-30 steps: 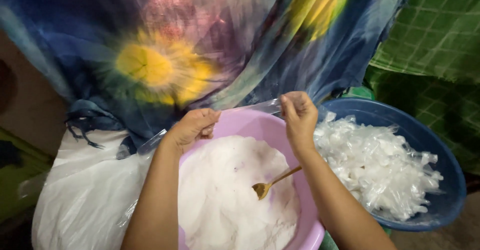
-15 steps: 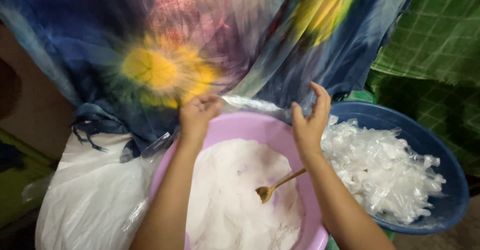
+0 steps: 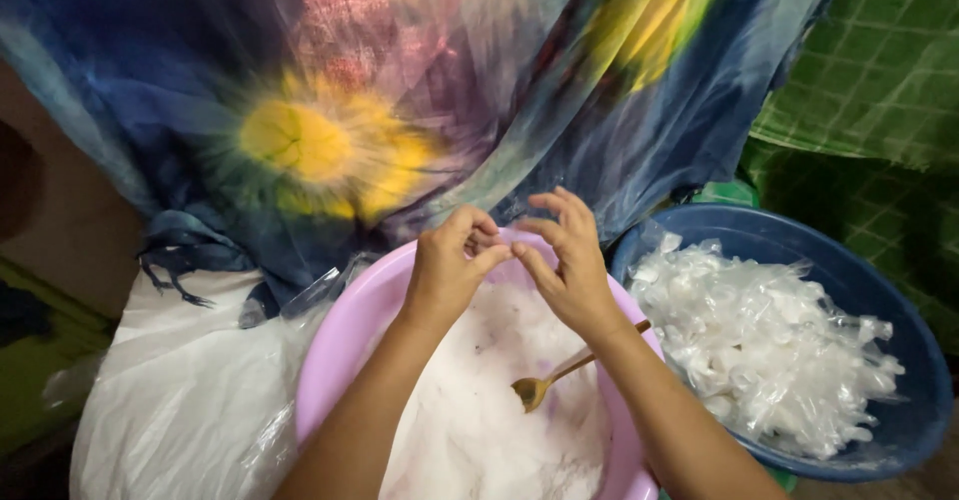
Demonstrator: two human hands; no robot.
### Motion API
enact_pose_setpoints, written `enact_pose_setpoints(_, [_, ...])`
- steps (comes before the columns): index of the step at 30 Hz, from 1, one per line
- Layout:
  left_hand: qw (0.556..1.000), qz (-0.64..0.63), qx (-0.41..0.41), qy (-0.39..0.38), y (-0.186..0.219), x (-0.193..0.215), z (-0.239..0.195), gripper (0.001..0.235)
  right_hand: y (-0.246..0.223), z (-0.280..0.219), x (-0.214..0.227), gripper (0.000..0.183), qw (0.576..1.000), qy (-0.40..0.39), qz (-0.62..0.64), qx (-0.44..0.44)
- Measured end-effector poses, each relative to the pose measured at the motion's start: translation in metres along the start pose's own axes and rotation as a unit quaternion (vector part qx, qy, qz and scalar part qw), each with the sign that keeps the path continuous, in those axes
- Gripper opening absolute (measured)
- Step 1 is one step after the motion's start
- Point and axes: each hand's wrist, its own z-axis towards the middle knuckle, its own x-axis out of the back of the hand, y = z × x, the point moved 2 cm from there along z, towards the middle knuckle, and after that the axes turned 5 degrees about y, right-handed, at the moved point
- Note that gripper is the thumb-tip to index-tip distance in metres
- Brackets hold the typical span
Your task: Filling small plastic bags with white powder using a spoon from a large bowl.
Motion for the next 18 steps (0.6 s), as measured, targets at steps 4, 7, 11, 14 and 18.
enact_pose_setpoints(4, [1.0, -0.019, -0.011, -0.015, 0.009, 0.003, 0.001, 0.031, -0.001, 0.002, 0.0, 0.01, 0.999, -0.02, 0.034, -0.011])
enact_pose_setpoints(7, [0.998, -0.052, -0.005, -0.021, 0.013, 0.003, 0.0, 0.037, -0.002, 0.003, 0.003, 0.012, 0.999, 0.013, 0.035, 0.011])
enact_pose_setpoints(11, [0.986, -0.154, 0.051, -0.027, 0.017, 0.003, -0.001, 0.04, -0.005, 0.003, 0.007, 0.008, 0.998, 0.046, 0.03, -0.003])
enact_pose_setpoints(14, [0.991, -0.133, 0.029, -0.002, 0.017, 0.002, 0.0, 0.042, -0.01, 0.005, 0.016, 0.013, 0.997, 0.075, 0.03, -0.017])
enact_pose_setpoints(18, [0.997, -0.045, -0.027, 0.048, 0.018, 0.0, -0.004, 0.04, -0.018, 0.004, 0.025, 0.002, 0.993, 0.106, 0.03, -0.037])
